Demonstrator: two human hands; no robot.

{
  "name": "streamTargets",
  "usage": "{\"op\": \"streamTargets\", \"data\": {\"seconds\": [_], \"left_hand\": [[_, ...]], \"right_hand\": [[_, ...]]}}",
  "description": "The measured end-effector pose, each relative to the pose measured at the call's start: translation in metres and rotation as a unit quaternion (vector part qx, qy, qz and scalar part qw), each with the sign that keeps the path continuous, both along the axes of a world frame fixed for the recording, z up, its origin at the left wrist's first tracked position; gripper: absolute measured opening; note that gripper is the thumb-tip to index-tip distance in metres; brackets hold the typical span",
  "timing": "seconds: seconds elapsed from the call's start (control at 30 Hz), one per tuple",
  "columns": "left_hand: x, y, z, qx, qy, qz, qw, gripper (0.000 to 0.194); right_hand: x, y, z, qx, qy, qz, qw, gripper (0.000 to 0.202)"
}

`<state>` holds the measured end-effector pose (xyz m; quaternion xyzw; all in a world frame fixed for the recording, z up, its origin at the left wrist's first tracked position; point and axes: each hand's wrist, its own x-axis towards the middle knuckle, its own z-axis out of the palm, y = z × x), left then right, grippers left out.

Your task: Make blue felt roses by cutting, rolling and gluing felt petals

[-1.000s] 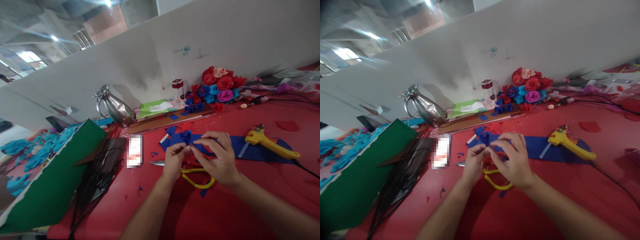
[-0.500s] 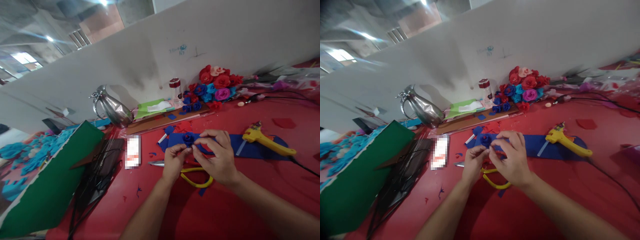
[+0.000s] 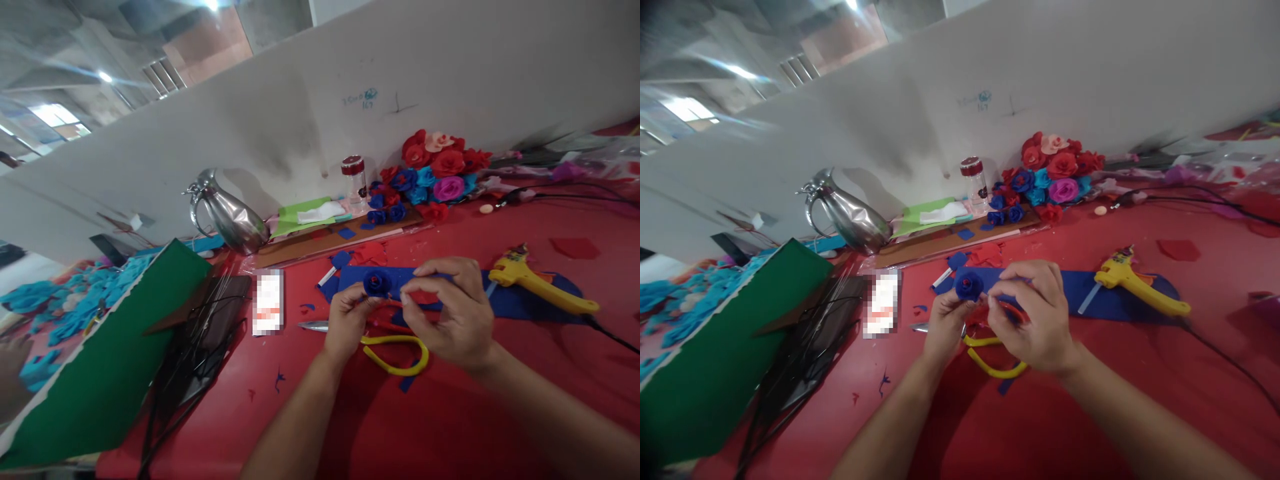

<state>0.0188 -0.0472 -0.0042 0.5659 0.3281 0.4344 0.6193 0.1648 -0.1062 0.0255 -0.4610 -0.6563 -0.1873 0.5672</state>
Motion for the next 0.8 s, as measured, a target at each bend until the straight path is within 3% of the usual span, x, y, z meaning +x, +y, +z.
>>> {"op": "streamTargets", "data": {"seconds": [0.13,0.23,0.4,0.8], "left_hand": [[-0.0015,0.0009,0.0004,0.017,0.002,0.014,1.0,0.02],[-0.002,0.0013,0.0006,0.033,0.006,0.01,0.999,0.019],[-0.0029,0.0023,-0.0007,0.06,0.02,0.004,0.998,0.021],[-0.0063,0.0067,0.0008,0.111,0.045,-0.041,0.992,0.032]], "right_hand": [[-0.0002,-0.0032,0.0022,-0.027,-0.021,0.033,0.999,0.016],[-0.004,-0.0025,0.0001,-0.033,-0.036,0.018,0.999,0.013],[-0.0062,0.0007,-0.004,-0.019,-0.051,0.009,0.998,0.012],[-0.0029,-0.0082,0.001,0.03,-0.058,0.085,0.994,0.027]]}}
